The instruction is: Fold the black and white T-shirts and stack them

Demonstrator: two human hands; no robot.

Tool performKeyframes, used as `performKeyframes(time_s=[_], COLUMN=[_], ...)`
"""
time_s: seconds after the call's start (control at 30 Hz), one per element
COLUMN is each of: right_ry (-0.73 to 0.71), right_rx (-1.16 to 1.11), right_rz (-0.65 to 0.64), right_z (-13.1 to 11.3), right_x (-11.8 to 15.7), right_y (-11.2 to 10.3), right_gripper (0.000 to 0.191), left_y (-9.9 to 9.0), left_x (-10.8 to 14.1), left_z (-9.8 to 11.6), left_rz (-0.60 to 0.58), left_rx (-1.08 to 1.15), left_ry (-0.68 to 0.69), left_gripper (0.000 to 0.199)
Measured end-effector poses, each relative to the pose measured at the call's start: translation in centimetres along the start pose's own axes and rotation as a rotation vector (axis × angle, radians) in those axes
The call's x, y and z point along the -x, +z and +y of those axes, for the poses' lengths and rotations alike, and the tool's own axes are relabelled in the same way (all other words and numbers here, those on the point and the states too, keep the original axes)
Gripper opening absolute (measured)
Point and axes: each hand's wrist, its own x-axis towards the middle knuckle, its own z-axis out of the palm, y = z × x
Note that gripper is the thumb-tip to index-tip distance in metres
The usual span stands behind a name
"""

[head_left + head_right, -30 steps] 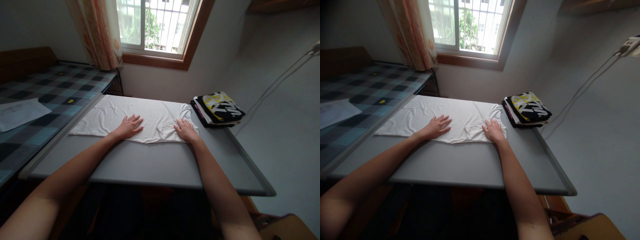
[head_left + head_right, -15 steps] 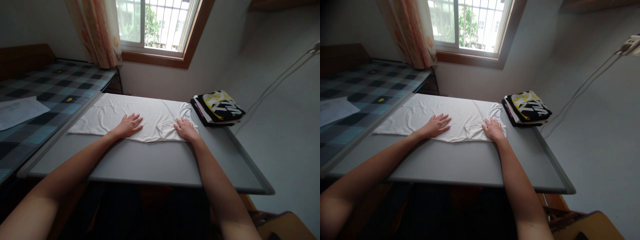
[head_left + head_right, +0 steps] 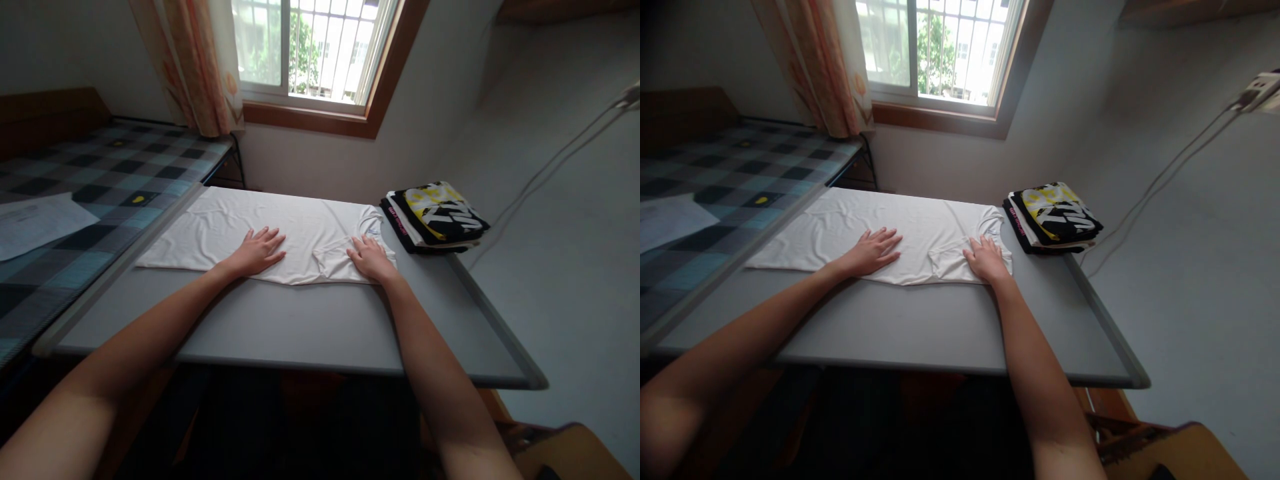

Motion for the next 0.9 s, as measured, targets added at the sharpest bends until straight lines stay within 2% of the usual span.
performKeyframes(time_s=[0.43,0.9], right_ry=[-0.006,0.000], right_rx=[0.000,-0.012], right_rz=[0.030,-0.006], right_z=[0.10,-0.08], right_x=[-0.02,0.07], right_y=[0.20,-0.08], right_gripper=[0.058,0.059], left_y=[0.05,-0.04], left_x=[-0.02,0.04], left_z=[-0.03,-0.01], left_rz=[-0.003,-0.007], left_rx=[-0.001,-0.008], left_ry=[-0.002,0.000], left_gripper=[0.059,0.059])
